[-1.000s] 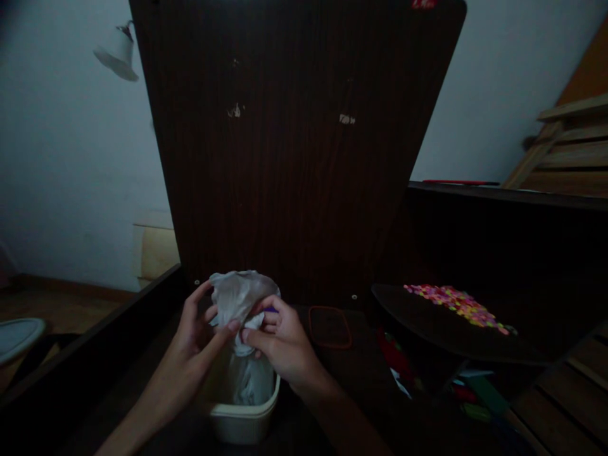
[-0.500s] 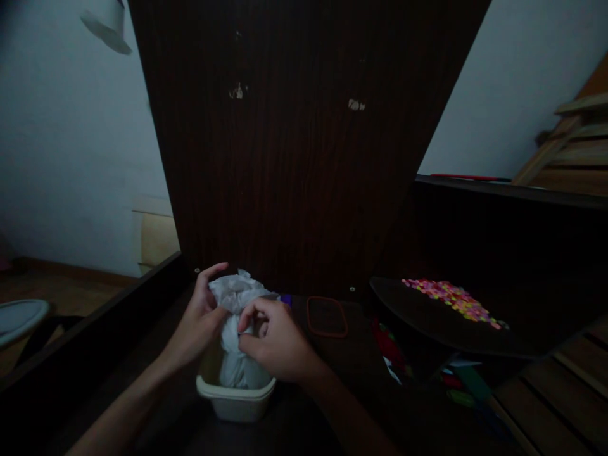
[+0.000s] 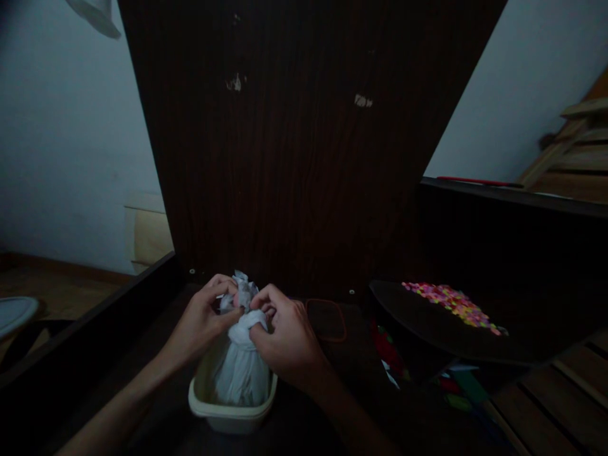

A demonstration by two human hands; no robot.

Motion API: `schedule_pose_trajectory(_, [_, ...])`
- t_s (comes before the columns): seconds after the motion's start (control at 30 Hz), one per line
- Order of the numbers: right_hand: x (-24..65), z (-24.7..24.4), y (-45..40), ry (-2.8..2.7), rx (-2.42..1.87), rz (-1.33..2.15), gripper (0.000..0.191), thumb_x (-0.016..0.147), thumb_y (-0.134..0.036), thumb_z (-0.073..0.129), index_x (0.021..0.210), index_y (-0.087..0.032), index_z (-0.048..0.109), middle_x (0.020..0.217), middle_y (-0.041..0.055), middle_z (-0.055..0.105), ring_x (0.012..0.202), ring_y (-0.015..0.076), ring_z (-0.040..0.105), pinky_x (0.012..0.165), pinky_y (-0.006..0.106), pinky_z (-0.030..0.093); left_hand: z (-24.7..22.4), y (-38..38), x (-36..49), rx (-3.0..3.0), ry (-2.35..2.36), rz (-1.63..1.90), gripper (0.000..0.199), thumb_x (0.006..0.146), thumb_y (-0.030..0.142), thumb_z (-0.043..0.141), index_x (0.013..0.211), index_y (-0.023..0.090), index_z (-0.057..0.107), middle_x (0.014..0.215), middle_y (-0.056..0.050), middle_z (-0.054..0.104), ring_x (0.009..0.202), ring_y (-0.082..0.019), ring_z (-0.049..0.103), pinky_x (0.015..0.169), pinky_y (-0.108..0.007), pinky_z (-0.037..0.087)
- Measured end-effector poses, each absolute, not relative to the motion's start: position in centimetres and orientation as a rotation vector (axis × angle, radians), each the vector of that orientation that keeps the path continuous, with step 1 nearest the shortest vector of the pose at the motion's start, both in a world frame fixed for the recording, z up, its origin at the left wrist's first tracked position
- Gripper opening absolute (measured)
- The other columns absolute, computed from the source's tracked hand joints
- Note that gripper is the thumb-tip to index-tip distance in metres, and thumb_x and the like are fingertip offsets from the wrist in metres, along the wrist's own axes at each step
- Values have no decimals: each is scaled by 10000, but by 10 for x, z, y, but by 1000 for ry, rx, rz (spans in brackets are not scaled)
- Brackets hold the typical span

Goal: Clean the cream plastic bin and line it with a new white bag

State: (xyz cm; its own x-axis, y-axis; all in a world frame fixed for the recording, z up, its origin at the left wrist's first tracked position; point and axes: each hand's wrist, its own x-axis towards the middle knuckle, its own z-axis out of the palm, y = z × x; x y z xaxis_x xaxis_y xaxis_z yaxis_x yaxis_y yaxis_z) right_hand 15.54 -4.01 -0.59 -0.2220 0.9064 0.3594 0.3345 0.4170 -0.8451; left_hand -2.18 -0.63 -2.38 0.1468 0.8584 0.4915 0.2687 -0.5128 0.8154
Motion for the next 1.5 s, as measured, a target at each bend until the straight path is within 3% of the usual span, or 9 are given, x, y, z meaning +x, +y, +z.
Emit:
schedule_pose_trajectory(0.1, [155,-5,-36,-1684,-1067,876,171,701,-166,567,869,-191,588,687,-47,523,599,100,470,511,214,338,-16,-8,-24,1809,947,1268,91,788,266,675,795,186,717,1011,-64,605,986,-223,611,822,-332,502])
schedule_pose_trajectory(0.27, [160,-3,-31,-1552,-1038,1034,216,647,-206,600,861,-189,575,723,-41,545,638,99,504,547,212,399,-17,-14,-28,1660,810,1263,303,722,311,829,994,205,747,1220,-85,562,1077,-239,648,854,-357,589])
schedule_pose_trajectory(0.4, [164,-4,-31,-1506,-1088,1250,261,618,-210,626,864,-202,540,668,-63,563,558,83,503,491,196,390,-16,-25,-30,1810,883,1481,215,785,259,806,995,239,764,1177,-66,607,1094,-220,650,907,-353,590])
schedule_pose_trajectory(0.6, [160,-10,-30,-1406,-1098,1596,467,613,-232,706,1065,-183,600,732,-26,663,488,107,536,402,214,391,-11,-50,-32,2008,978,1689,175,863,173,737,1004,271,765,1157,-43,644,1080,-188,657,947,-323,584])
schedule_pose_trajectory(0.83, [157,-27,-31,-1043,-916,1738,400,556,-127,775,940,-186,678,838,9,717,794,187,664,696,275,517,-10,-77,-24,1926,980,1659,181,894,173,694,1031,272,761,1174,-59,617,1022,-192,700,650,-188,616])
schedule_pose_trajectory(1.03, [168,-42,-32,-929,-908,1831,380,643,-312,771,988,-179,683,796,26,720,693,177,652,667,299,520,-17,-102,-14,2194,768,1634,350,879,35,608,1129,258,709,1198,-71,625,1042,-190,712,842,-257,632])
schedule_pose_trajectory(1.23, [166,-38,-31,-1070,-967,1898,434,680,-276,748,1092,-210,626,815,24,729,722,199,678,699,320,519,-23,-117,-22,2445,679,1466,442,902,-37,513,1215,234,669,1212,-77,642,1073,-178,707,886,-238,625])
schedule_pose_trajectory(1.33, [157,-29,-36,-1161,-957,1777,320,677,-305,765,952,-211,632,780,0,682,702,174,627,680,300,504,-25,-116,-26,2441,810,1698,413,886,-5,588,1207,242,665,1209,-69,622,1070,-187,686,859,-244,631])
schedule_pose_trajectory(1.5, [146,-17,-40,-1294,-983,1638,439,526,-134,799,879,-215,552,739,-51,639,682,139,593,638,251,475,-33,-98,-28,2008,1343,1993,287,912,118,654,1145,282,688,1239,-51,594,1102,-227,647,870,-343,621])
